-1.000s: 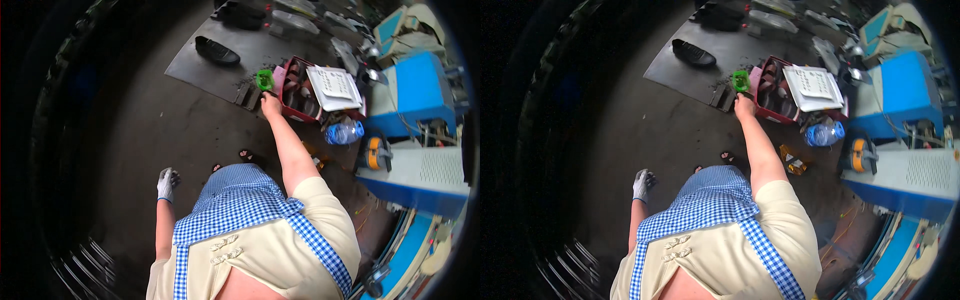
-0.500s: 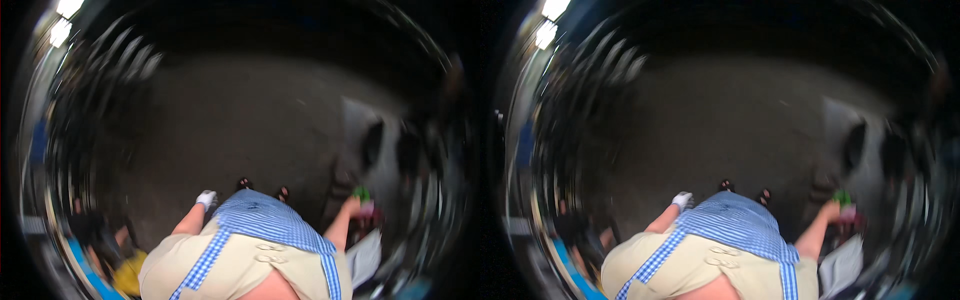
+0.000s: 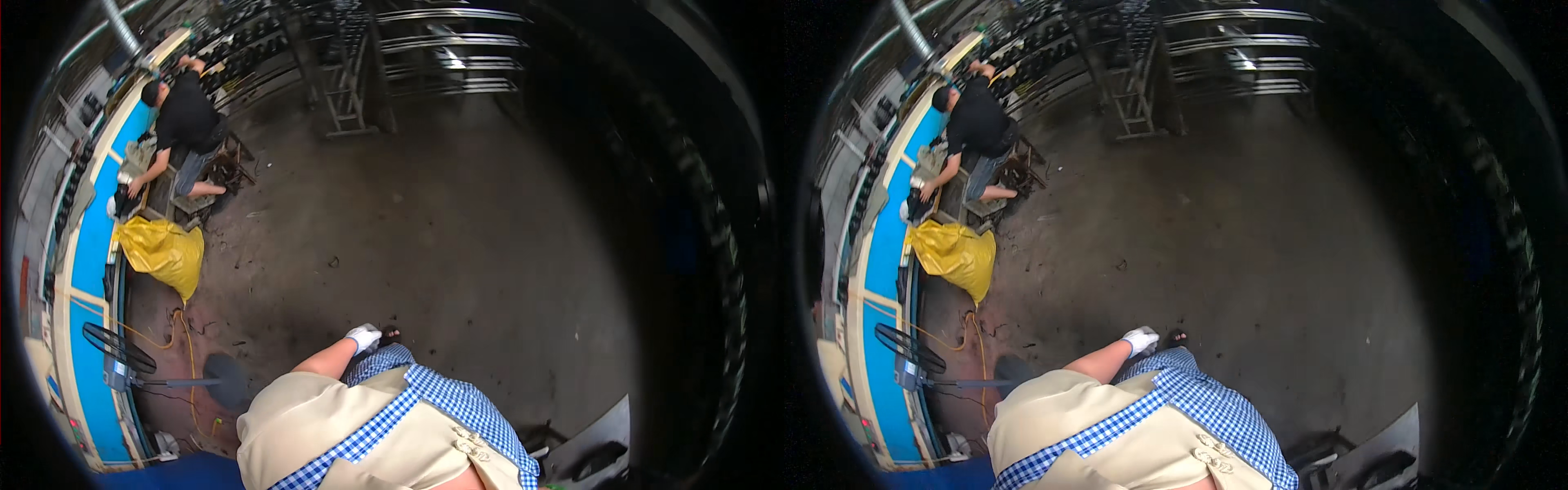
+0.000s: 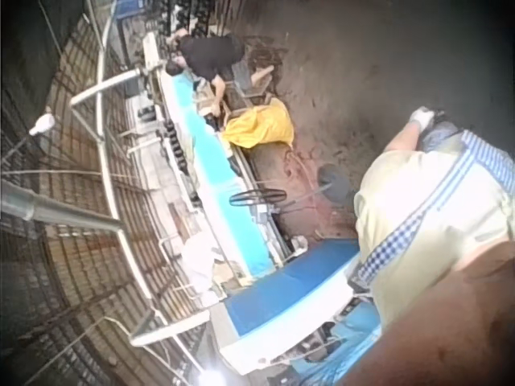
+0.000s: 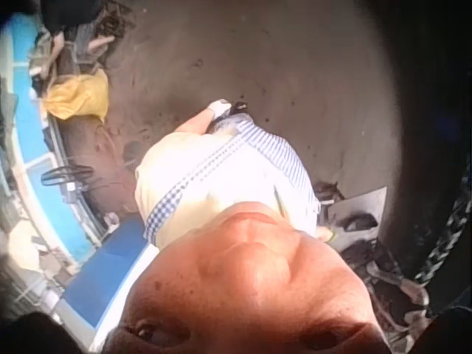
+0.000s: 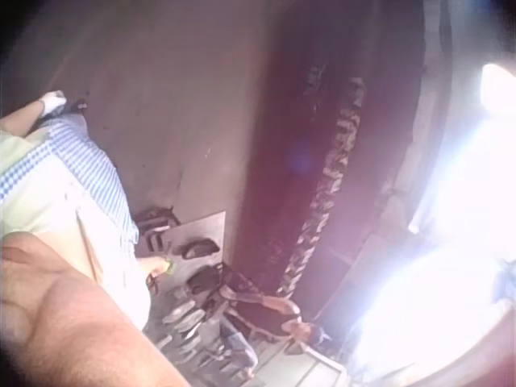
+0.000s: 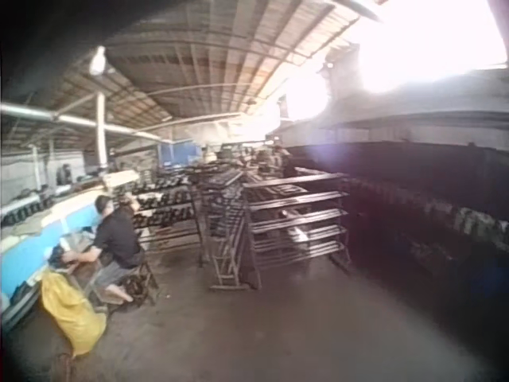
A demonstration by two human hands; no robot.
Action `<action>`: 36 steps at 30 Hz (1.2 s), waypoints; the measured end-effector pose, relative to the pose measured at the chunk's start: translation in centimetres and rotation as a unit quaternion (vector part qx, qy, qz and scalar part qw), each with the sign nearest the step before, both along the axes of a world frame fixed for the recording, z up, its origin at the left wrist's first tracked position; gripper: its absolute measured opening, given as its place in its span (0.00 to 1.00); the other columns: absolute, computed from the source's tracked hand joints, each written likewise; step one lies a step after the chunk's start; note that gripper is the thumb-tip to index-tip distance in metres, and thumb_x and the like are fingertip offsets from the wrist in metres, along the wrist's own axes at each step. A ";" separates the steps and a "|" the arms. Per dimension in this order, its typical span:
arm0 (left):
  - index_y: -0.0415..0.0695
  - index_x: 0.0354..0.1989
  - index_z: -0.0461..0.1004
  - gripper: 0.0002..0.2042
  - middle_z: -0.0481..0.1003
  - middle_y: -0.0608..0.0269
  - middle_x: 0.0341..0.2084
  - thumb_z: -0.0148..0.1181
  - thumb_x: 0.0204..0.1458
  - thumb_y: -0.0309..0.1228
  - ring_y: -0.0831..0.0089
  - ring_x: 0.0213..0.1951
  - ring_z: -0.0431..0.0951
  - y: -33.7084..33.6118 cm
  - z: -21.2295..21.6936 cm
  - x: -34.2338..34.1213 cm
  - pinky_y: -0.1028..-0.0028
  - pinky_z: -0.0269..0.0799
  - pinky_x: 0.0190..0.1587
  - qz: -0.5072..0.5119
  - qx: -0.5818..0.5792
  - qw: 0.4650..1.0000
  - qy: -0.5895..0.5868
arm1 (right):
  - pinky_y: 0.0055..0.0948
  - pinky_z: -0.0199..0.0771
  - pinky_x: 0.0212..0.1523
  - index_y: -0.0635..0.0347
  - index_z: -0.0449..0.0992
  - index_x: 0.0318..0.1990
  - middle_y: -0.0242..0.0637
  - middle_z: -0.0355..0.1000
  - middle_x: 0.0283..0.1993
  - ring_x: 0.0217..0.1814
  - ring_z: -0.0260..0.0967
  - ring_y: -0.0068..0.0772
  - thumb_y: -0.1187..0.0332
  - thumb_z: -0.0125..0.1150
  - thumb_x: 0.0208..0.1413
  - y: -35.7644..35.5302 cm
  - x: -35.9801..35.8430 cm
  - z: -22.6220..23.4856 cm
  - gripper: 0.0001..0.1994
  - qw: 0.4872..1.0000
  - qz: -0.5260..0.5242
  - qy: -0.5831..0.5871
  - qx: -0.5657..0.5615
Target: The person uses a small metal tool to scrape the soles and edges of black shoes hanging on a metal rack. They handle the shoes one by one, scraping debris from the tread and placing the cleaned shoes back on the rack.
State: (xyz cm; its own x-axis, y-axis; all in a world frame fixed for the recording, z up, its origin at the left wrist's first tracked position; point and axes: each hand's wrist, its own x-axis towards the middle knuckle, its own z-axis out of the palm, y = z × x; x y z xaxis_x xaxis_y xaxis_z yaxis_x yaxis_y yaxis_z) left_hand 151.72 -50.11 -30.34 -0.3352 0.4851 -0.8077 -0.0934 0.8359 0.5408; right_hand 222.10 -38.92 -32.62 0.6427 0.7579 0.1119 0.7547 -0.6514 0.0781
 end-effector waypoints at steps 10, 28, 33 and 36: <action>0.46 0.46 0.72 0.10 0.78 0.57 0.33 0.59 0.60 0.36 0.61 0.33 0.82 -9.8 -3.3 -22.8 0.60 0.82 0.33 0.479 0.015 0.874 -0.074 | 0.44 0.76 0.35 0.61 0.80 0.38 0.50 0.79 0.36 0.37 0.78 0.52 0.62 0.58 0.58 12.8 -24.6 2.5 0.12 0.985 0.168 0.024 -0.017; 0.47 0.53 0.70 0.16 0.78 0.55 0.31 0.62 0.57 0.34 0.61 0.31 0.81 -0.2 -1.5 -52.0 0.61 0.80 0.31 0.596 0.075 0.796 -0.079 | 0.48 0.76 0.32 0.53 0.73 0.33 0.43 0.78 0.34 0.35 0.77 0.50 0.67 0.50 0.61 49.7 -104.3 6.4 0.07 0.679 0.724 0.091 -0.082; 0.41 0.53 0.71 0.17 0.77 0.51 0.30 0.60 0.57 0.35 0.58 0.32 0.80 -0.6 0.2 -54.8 0.57 0.79 0.33 0.676 0.020 0.737 -0.004 | 0.48 0.75 0.33 0.52 0.72 0.32 0.41 0.77 0.33 0.35 0.77 0.49 0.64 0.52 0.60 52.3 -128.9 9.3 0.07 0.534 0.836 0.098 -0.084; 0.41 0.46 0.73 0.12 0.78 0.51 0.28 0.57 0.57 0.34 0.58 0.30 0.79 -1.8 -2.6 -56.0 0.55 0.78 0.31 0.730 -0.011 0.681 -0.056 | 0.45 0.76 0.36 0.52 0.74 0.35 0.38 0.77 0.33 0.37 0.77 0.46 0.65 0.50 0.59 51.8 -143.3 9.8 0.06 0.486 0.859 0.107 -0.120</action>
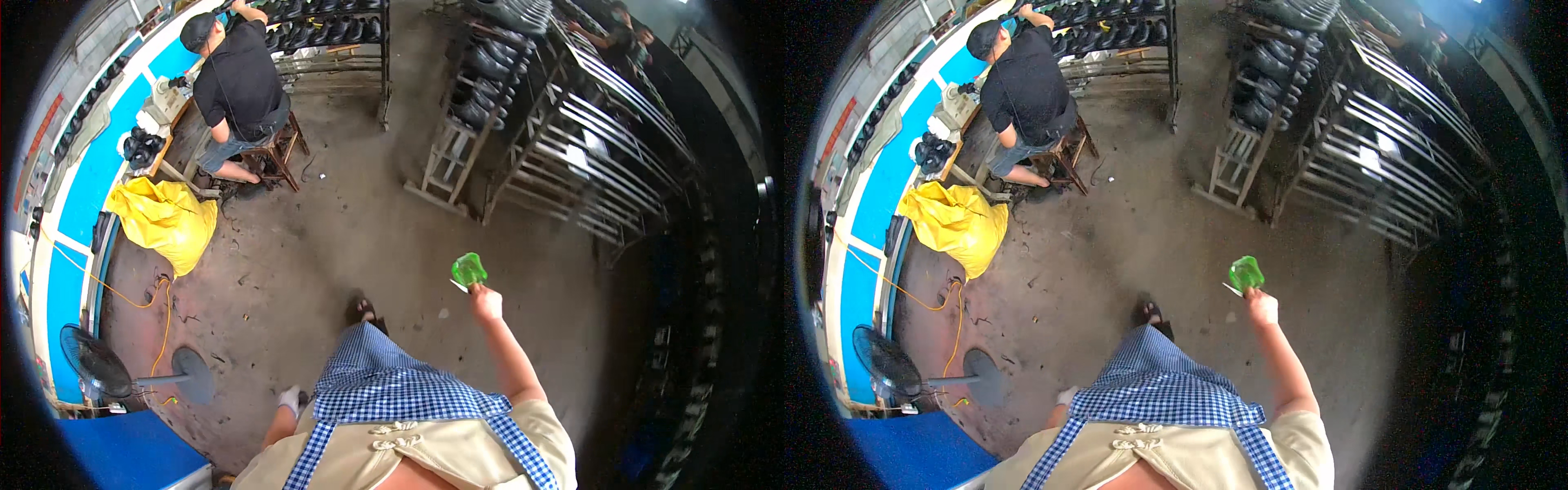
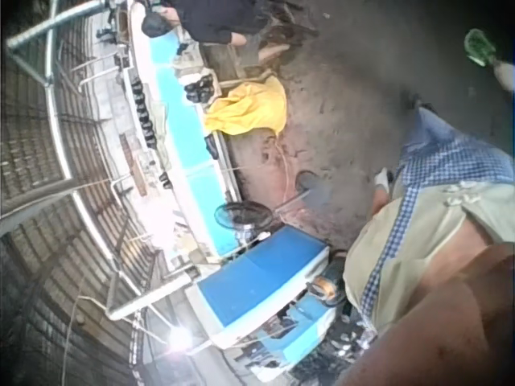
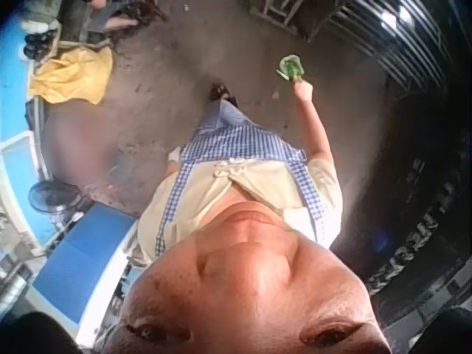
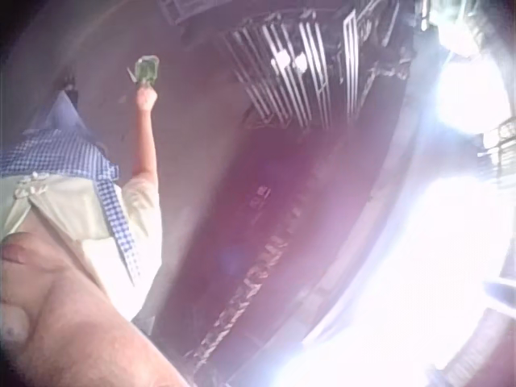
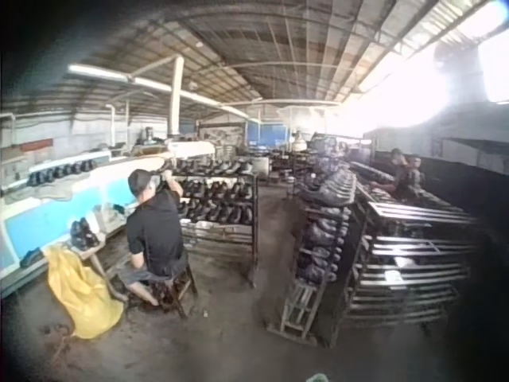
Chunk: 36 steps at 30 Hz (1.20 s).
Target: The person uses a small metal tool to scrape the soles and edges of black shoes hanging on a metal rack. They handle the shoes one by one, scraping debris from the tread and placing the cleaned shoes back on the rack.
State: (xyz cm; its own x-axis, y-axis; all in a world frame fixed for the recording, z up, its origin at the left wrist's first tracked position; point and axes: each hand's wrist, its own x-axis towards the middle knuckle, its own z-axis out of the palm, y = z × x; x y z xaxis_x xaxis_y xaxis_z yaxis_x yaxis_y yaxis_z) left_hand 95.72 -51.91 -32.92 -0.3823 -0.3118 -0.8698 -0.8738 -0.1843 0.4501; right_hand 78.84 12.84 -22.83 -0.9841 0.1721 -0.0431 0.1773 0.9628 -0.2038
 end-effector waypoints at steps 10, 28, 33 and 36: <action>0.44 0.28 0.76 0.11 0.78 0.54 0.24 0.55 0.56 0.37 0.59 0.26 0.79 5.2 -6.8 -37.5 0.59 0.77 0.31 0.010 0.070 0.997 -0.007 | 0.46 0.76 0.30 0.55 0.72 0.37 0.40 0.76 0.29 0.32 0.77 0.46 0.61 0.59 0.56 -2.4 -40.0 -0.9 0.09 0.987 0.136 0.083 0.019; 0.41 0.42 0.77 0.17 0.79 0.58 0.35 0.59 0.59 0.45 0.70 0.39 0.79 21.6 10.6 -99.3 0.66 0.77 0.40 -0.153 -0.067 0.966 0.198 | 0.45 0.79 0.32 0.55 0.74 0.41 0.42 0.79 0.36 0.36 0.80 0.44 0.64 0.50 0.61 -0.3 -99.2 -2.0 0.08 0.993 0.088 -0.048 0.068; 0.38 0.42 0.79 0.22 0.80 0.58 0.36 0.56 0.59 0.48 0.68 0.37 0.79 20.8 10.2 -110.3 0.66 0.75 0.38 -0.081 -0.009 0.984 0.161 | 0.47 0.78 0.36 0.55 0.74 0.39 0.44 0.78 0.35 0.37 0.79 0.47 0.68 0.49 0.60 1.4 -109.2 -2.4 0.07 0.997 0.048 -0.039 0.038; 0.44 0.35 0.78 0.17 0.79 0.59 0.31 0.55 0.60 0.47 0.65 0.32 0.80 19.9 9.1 -120.5 0.64 0.77 0.37 -0.225 -0.140 0.952 0.156 | 0.46 0.77 0.37 0.54 0.73 0.40 0.45 0.78 0.36 0.38 0.79 0.48 0.68 0.51 0.59 2.4 -115.2 -0.5 0.05 0.998 -0.005 -0.046 0.037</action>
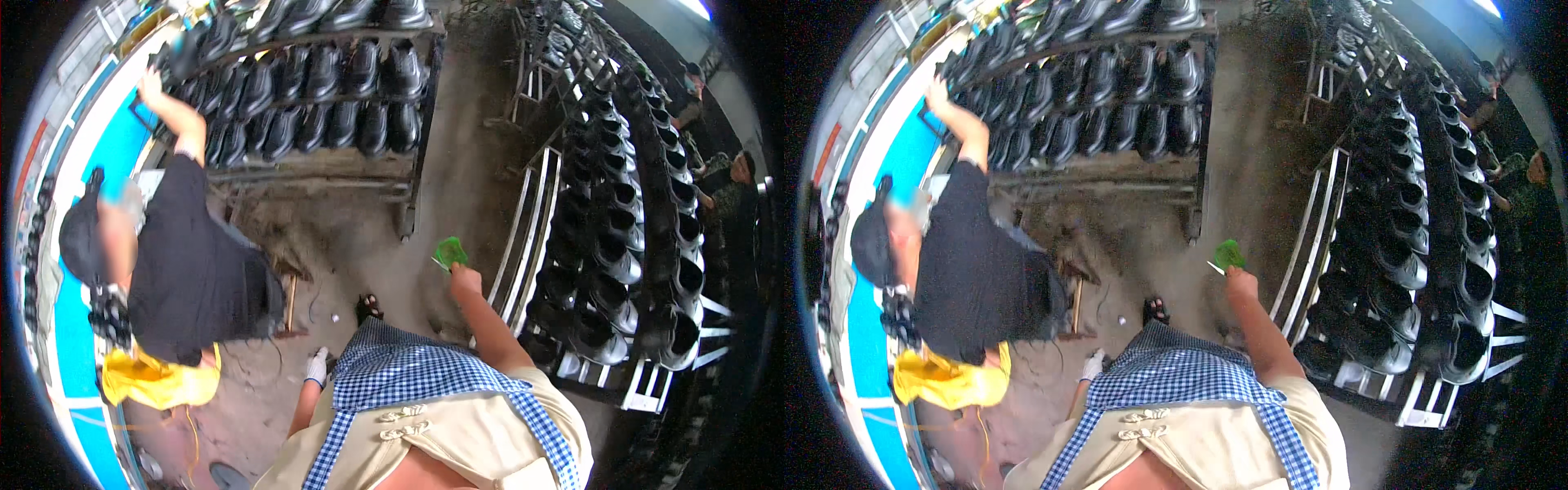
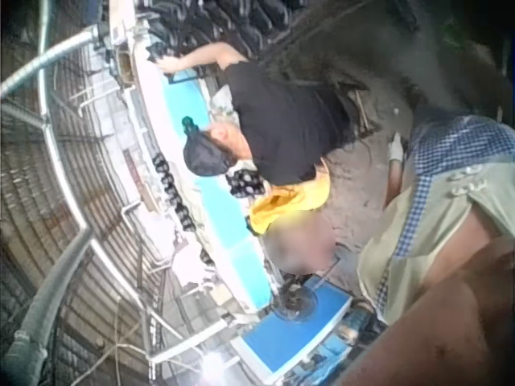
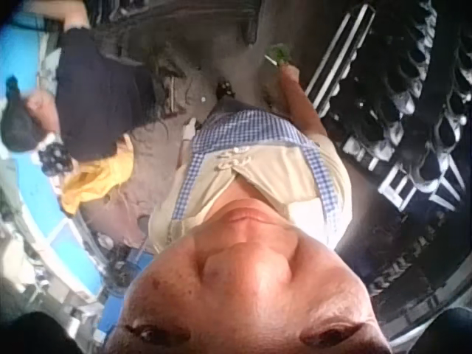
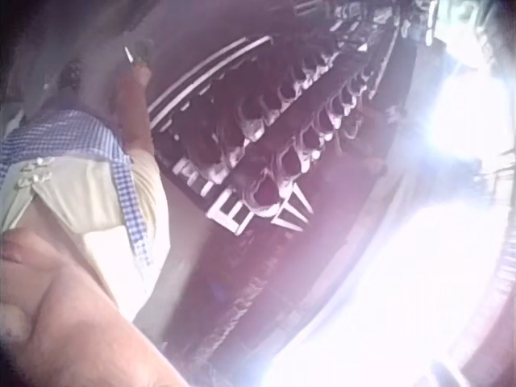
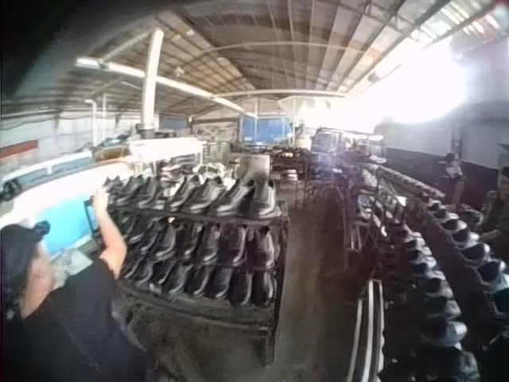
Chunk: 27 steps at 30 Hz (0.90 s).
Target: The person uses a small metal tool to scrape the soles and edges of black shoes hanging on a metal rack. They handle the shoes one by one, scraping debris from the tread and placing the cleaned shoes back on the rack.
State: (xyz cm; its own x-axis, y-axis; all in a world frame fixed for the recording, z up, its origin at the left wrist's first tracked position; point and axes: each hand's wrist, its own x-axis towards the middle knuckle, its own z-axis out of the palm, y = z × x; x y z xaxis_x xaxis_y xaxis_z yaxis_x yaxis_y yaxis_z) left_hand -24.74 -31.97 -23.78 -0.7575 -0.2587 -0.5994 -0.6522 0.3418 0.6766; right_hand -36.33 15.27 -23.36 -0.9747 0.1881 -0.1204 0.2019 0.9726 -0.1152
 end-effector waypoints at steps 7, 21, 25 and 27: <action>0.51 0.43 0.75 0.06 0.79 0.66 0.33 0.59 0.62 0.36 0.73 0.34 0.81 5.8 2.1 -28.0 0.71 0.78 0.34 0.010 0.316 0.947 0.049 | 0.44 0.77 0.33 0.53 0.72 0.38 0.41 0.76 0.32 0.35 0.78 0.46 0.71 0.52 0.57 6.0 -10.8 5.6 0.03 0.997 -0.044 0.052 0.045; 0.44 0.53 0.69 0.11 0.78 0.62 0.38 0.54 0.64 0.28 0.71 0.40 0.80 47.8 17.1 -54.8 0.67 0.79 0.46 -0.304 0.426 0.845 0.111 | 0.39 0.77 0.29 0.53 0.70 0.34 0.36 0.74 0.28 0.32 0.78 0.39 0.71 0.53 0.55 32.5 -35.7 2.5 0.01 0.986 -0.020 0.149 0.076; 0.43 0.54 0.68 0.11 0.77 0.62 0.39 0.53 0.64 0.27 0.74 0.41 0.78 58.1 18.5 -61.8 0.70 0.77 0.47 -0.279 0.420 0.851 0.148 | 0.39 0.78 0.29 0.52 0.70 0.34 0.34 0.74 0.28 0.31 0.78 0.38 0.71 0.52 0.56 40.9 -42.5 1.6 0.01 0.992 0.002 0.111 0.066; 0.42 0.54 0.66 0.12 0.75 0.63 0.38 0.53 0.65 0.27 0.74 0.42 0.78 61.1 19.9 -64.6 0.70 0.77 0.47 -0.257 0.417 0.860 0.139 | 0.38 0.78 0.30 0.52 0.70 0.34 0.34 0.75 0.30 0.32 0.78 0.37 0.70 0.52 0.57 43.8 -46.1 1.8 0.01 0.996 0.007 0.073 0.056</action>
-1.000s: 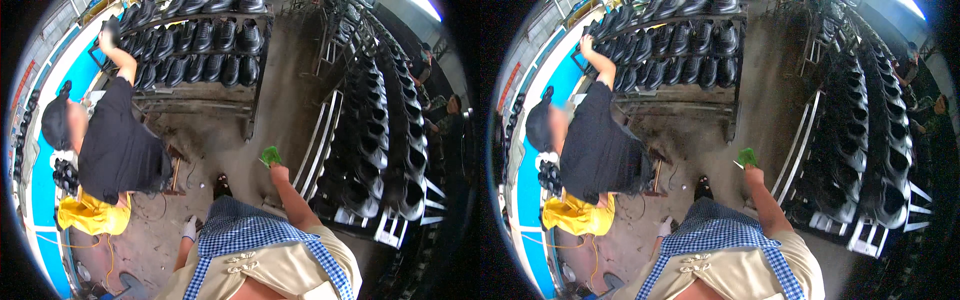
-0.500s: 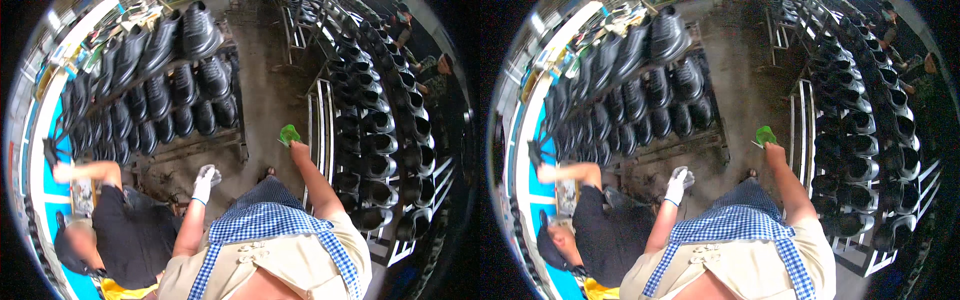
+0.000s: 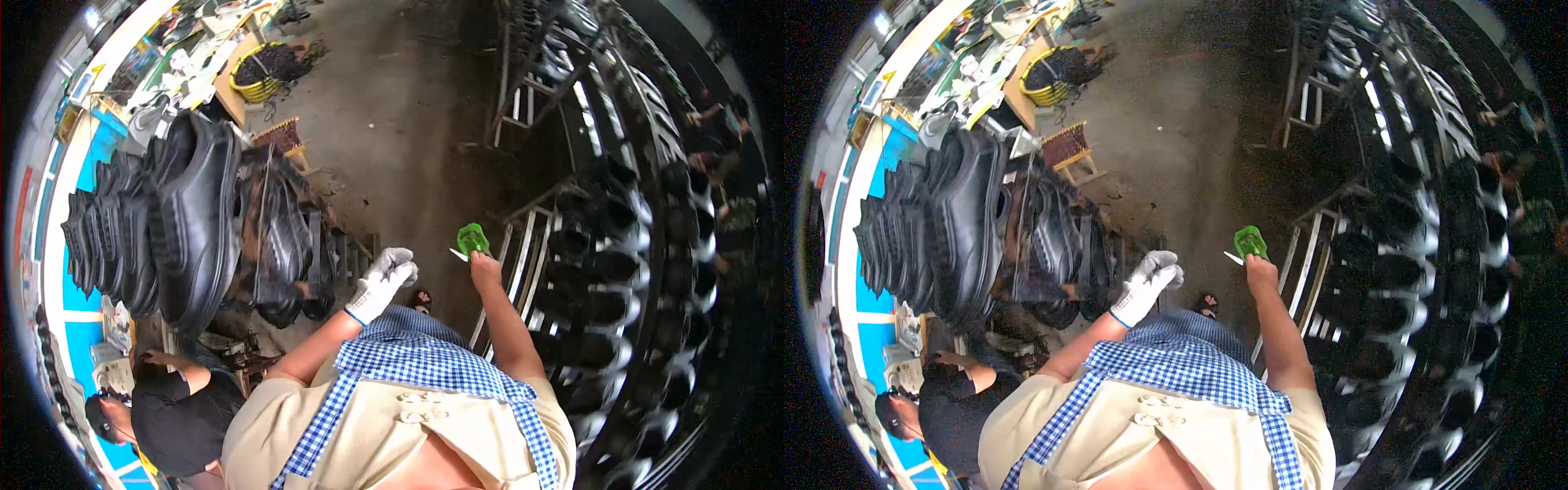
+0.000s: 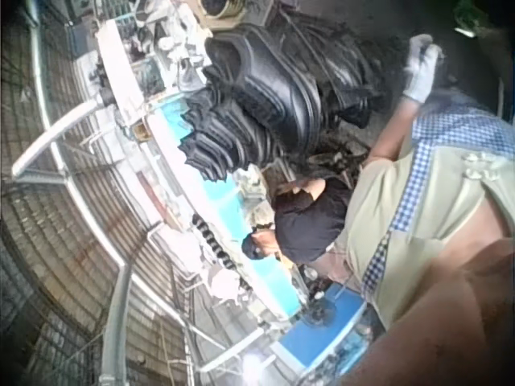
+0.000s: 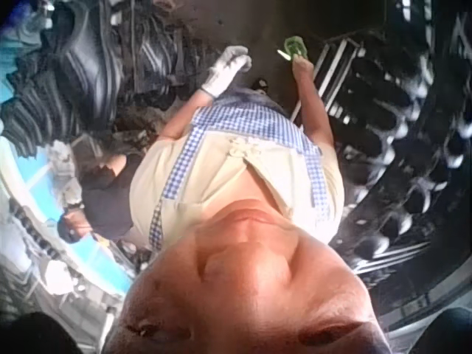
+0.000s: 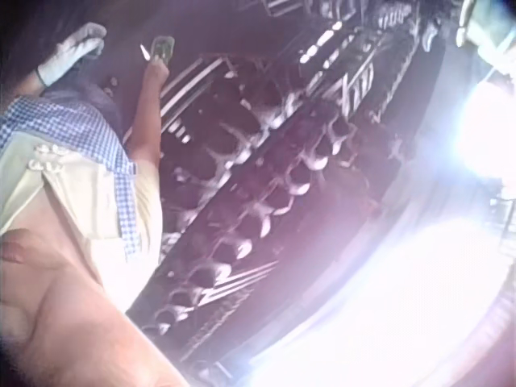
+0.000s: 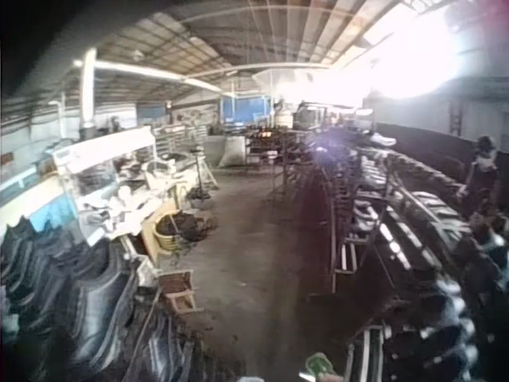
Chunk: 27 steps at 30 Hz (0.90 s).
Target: The person uses a small metal tool to scrape the soles and edges of black shoes hanging on a metal rack. They handle the shoes one by one, scraping debris from the tread and placing the cleaned shoes back on the rack.
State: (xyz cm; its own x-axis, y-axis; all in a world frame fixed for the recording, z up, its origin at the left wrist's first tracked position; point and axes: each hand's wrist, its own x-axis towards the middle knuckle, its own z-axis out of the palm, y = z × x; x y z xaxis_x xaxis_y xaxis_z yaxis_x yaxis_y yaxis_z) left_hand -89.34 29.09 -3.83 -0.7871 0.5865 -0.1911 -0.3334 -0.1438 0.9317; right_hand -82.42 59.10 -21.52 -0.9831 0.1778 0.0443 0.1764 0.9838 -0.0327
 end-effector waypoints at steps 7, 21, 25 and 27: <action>0.41 0.55 0.65 0.13 0.73 0.63 0.35 0.53 0.64 0.24 0.78 0.37 0.74 3.6 -0.6 -8.2 0.74 0.75 0.41 0.144 -0.036 0.987 0.054 | 0.43 0.77 0.30 0.54 0.70 0.33 0.39 0.76 0.30 0.31 0.78 0.44 0.69 0.55 0.56 8.4 -14.3 -1.7 0.02 0.998 0.050 -0.028 -0.026; 0.43 0.53 0.69 0.11 0.77 0.63 0.37 0.55 0.63 0.26 0.76 0.39 0.77 9.1 3.1 -32.2 0.74 0.76 0.43 0.456 0.024 0.886 -0.080 | 0.47 0.77 0.39 0.54 0.75 0.39 0.45 0.78 0.37 0.39 0.78 0.51 0.62 0.54 0.61 13.1 -54.0 3.4 0.08 0.948 0.257 -0.184 0.042; 0.41 0.54 0.68 0.12 0.77 0.61 0.38 0.55 0.63 0.26 0.76 0.40 0.77 8.2 4.6 -36.7 0.74 0.76 0.44 0.527 -0.021 0.849 -0.007 | 0.46 0.77 0.36 0.55 0.74 0.35 0.43 0.76 0.33 0.36 0.77 0.49 0.67 0.57 0.57 10.4 -64.6 3.9 0.04 0.917 0.389 -0.089 0.021; 0.41 0.54 0.68 0.12 0.77 0.61 0.38 0.56 0.63 0.26 0.76 0.40 0.77 7.8 4.5 -39.1 0.73 0.76 0.44 0.564 -0.011 0.826 0.000 | 0.45 0.78 0.34 0.55 0.74 0.34 0.40 0.76 0.30 0.34 0.77 0.48 0.70 0.56 0.55 8.0 -69.9 3.8 0.02 0.897 0.439 -0.055 0.017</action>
State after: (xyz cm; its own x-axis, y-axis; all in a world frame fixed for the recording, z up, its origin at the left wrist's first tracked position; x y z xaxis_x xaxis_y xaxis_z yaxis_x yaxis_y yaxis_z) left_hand -128.41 36.89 0.70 -0.8306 -0.5225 -0.1926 0.0000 -0.3458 0.9383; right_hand -152.37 67.14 -17.76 -0.7428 -0.6656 -0.0717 -0.6654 0.7458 -0.0300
